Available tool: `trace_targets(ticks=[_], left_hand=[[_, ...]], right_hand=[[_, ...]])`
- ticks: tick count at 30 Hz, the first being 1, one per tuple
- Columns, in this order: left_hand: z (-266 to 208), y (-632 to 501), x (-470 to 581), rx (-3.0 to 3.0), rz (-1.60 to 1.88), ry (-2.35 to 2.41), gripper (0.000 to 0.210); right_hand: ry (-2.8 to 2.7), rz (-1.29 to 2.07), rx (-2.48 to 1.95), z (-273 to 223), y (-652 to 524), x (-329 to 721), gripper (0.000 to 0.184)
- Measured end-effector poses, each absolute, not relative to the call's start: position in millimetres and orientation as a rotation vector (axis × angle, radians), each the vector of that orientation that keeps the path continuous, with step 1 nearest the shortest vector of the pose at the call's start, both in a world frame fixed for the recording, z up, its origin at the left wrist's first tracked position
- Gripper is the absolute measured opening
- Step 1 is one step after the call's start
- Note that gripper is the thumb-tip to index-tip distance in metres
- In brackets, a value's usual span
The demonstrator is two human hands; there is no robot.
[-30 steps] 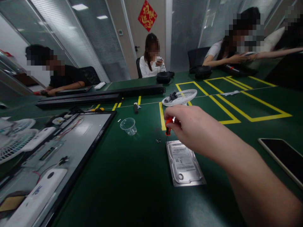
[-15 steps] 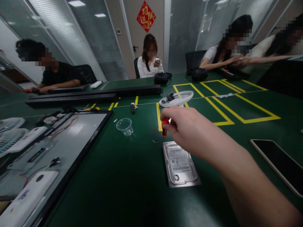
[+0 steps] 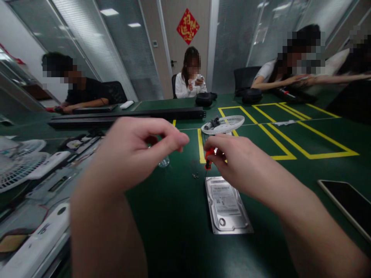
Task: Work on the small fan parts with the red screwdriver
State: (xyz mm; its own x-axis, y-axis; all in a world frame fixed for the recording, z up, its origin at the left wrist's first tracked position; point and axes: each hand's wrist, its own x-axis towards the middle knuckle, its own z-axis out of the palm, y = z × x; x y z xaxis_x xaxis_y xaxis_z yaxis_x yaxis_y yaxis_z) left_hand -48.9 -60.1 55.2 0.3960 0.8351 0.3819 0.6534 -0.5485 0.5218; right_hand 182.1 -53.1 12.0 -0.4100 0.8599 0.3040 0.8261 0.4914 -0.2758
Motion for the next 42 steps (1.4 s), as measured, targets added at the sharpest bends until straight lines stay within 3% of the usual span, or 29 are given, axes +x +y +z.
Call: trace_targets(ticks=[2,4,6,13,18,24,31,37,42], left_hand=[[43.6,-42.3,-39.3,2.365,0.736,1.229,0.022],[29.5,-24.2,-29.3,2.327,0.569,1.111,0.038],[15.6,-11.1,-21.0,2.269,0.55,1.024,0.042],[-12.1,3.7,-4.2,2.155,0.568,0.824,0.025],[-12.8,4.7,0.8,2.161,0.587,0.859,0.025],[-8.1,0.7,-0.7,2.171,0.609,0.848,0.025],[-12.5,2.4,2.8,2.12,0.628,0.95,0.027],[-4.3,-2.5,0.6,2.213,0.59,0.865,0.022],[-8.4,0.0,1.2,2.175,0.612,0.935,0.023]], right_hand=[[-2.32,0.114,-1.398,11.5,-52.3,180.6,0.01],[-2.301,0.098,-1.383,10.5,-51.4,179.8,0.013],[-2.305,0.076,-1.368,9.3,-50.7,180.0,0.015],[-2.314,0.11,-1.328,5.8,-46.7,181.9,0.021],[-2.287,0.105,-1.403,7.6,-45.5,179.6,0.006],[-2.308,0.152,-1.325,8.3,-46.1,181.5,0.024],[-2.252,0.096,-1.427,8.7,-46.1,180.3,0.006],[-2.304,0.138,-1.316,8.4,-48.0,184.0,0.022],[-2.278,0.095,-1.369,8.8,-48.2,181.9,0.007]])
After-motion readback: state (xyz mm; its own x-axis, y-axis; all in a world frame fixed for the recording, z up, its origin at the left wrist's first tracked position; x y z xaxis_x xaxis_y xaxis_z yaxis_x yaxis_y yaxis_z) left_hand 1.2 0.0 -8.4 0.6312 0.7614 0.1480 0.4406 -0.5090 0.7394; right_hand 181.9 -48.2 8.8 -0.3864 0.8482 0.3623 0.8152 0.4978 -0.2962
